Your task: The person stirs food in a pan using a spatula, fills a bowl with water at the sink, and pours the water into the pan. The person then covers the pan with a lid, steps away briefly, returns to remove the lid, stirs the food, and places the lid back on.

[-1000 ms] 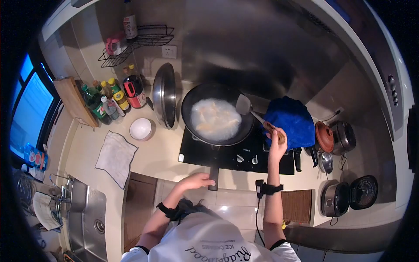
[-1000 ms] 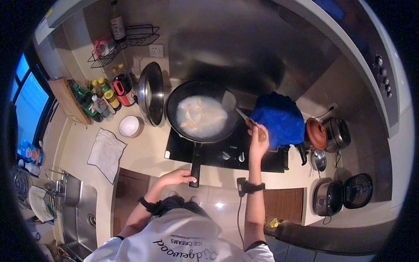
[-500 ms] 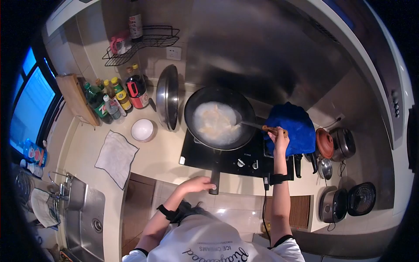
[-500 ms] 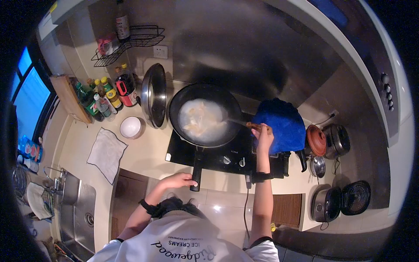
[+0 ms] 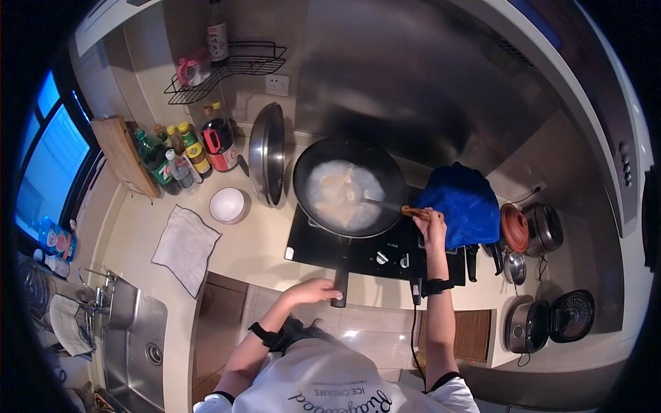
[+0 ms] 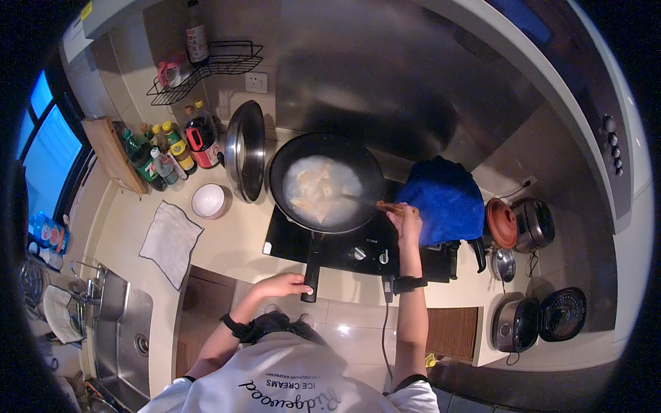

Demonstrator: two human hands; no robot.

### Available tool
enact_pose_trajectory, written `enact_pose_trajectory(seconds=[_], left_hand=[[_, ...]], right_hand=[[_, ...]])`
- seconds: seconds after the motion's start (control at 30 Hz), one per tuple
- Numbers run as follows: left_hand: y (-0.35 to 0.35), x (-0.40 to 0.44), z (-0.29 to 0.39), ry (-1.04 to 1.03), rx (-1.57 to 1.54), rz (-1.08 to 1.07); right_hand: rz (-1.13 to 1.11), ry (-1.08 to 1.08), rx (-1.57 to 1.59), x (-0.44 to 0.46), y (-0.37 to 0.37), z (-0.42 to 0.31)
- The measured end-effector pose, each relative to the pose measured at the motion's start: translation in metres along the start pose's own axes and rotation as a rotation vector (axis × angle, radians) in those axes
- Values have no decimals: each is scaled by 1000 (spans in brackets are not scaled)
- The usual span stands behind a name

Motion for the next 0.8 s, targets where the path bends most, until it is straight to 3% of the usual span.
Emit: enact_pose_trajectory(seconds=[0.47, 0.8], left_hand=[[4, -4, -1, 30, 80, 30], [-1, 4, -11, 12, -1, -5]], right_hand=[[-58, 48, -182, -1, 12, -29], [-41, -77, 23, -7, 14, 10]])
Point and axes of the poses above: each hand's wrist, its own x-axis towards the middle knuckle, its own y-axis out of the back of the hand, z = x × y, the point moved 7 cm from there along x, towards the middle knuckle, and after that the axes turned 3 degrees about x, right-handed, at the moved point
